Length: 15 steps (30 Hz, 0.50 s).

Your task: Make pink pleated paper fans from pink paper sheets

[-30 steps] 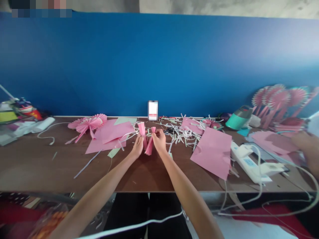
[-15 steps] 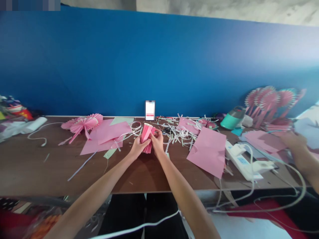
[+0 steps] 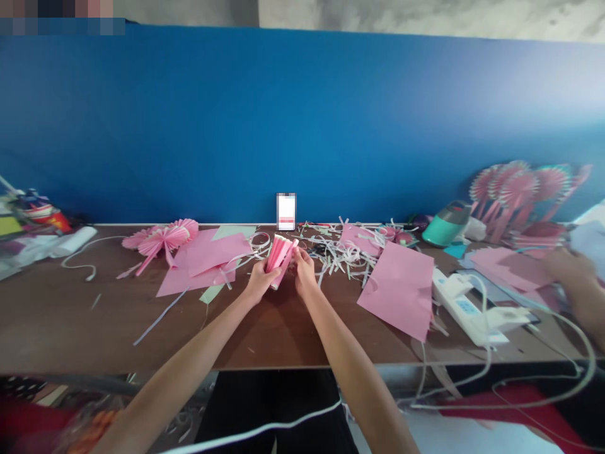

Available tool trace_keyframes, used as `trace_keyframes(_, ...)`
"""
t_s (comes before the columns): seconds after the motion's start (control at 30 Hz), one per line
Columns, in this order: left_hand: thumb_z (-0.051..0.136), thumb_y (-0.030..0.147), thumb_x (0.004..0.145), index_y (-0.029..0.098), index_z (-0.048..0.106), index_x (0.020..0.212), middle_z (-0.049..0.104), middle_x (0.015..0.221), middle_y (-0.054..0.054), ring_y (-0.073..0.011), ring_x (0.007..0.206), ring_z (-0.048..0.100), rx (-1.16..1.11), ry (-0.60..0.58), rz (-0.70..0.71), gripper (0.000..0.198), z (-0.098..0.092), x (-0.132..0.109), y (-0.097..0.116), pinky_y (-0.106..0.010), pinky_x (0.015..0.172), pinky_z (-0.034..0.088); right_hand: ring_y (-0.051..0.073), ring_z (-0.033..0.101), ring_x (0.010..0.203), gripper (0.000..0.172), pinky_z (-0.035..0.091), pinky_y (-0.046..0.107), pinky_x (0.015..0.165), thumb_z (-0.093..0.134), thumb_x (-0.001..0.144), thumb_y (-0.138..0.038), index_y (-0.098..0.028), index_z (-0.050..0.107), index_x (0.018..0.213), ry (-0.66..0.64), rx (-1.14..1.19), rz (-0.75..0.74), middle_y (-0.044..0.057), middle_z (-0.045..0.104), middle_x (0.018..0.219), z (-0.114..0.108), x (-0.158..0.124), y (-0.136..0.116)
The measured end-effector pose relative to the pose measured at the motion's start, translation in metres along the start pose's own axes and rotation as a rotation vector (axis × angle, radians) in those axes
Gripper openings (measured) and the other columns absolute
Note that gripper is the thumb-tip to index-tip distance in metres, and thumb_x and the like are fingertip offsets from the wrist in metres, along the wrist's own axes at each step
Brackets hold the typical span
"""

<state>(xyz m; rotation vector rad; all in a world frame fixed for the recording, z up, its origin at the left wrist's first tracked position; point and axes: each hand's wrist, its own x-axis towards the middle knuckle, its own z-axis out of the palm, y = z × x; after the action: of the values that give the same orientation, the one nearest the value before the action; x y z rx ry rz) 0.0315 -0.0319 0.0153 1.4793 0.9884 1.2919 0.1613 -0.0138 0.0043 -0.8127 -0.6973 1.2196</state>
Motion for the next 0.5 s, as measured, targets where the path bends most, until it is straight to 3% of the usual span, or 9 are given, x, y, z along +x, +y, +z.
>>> trace_keyframes(0.17, 0.063, 0.022, 0.069, 0.012, 0.068, 0.089, 0.059, 0.066, 0.000, -0.0103, 0.056, 0.048, 0.014, 0.049, -0.027, 0.024, -0.0019, 0.0032, -0.0035, -0.020, 0.050, 0.037, 0.008, 0.055, 0.056, 0.049, 0.043, 0.020, 0.049, 0.078, 0.064, -0.035, -0.022, 0.059, 0.107, -0.030, -0.049, -0.126, -0.004, 0.064, 0.077, -0.0022, 0.0018, -0.0059)
trace_keyframes(0.33, 0.068, 0.029, 0.069, 0.012, 0.067, 0.095, 0.062, 0.071, -0.001, -0.0097, 0.056, 0.051, -0.027, 0.006, -0.096, 0.031, 0.0009, 0.0020, -0.0034, -0.019, 0.048, 0.038, 0.011, 0.059, 0.064, 0.040, 0.044, 0.022, 0.053, 0.076, 0.063, -0.029, -0.019, 0.063, 0.100, 0.069, -0.138, -0.235, 0.000, 0.067, 0.079, -0.0013, -0.0002, -0.0068)
trace_keyframes(0.5, 0.073, 0.040, 0.068, 0.013, 0.067, 0.098, 0.057, 0.061, 0.003, -0.0063, 0.043, 0.043, -0.086, -0.093, -0.184, 0.040, 0.0022, 0.0011, -0.0037, -0.019, 0.040, 0.031, 0.012, 0.060, 0.065, 0.038, 0.045, 0.022, 0.056, 0.075, 0.062, -0.027, -0.019, 0.062, 0.097, 0.175, -0.105, -0.270, 0.001, 0.068, 0.082, -0.0016, -0.0003, -0.0089)
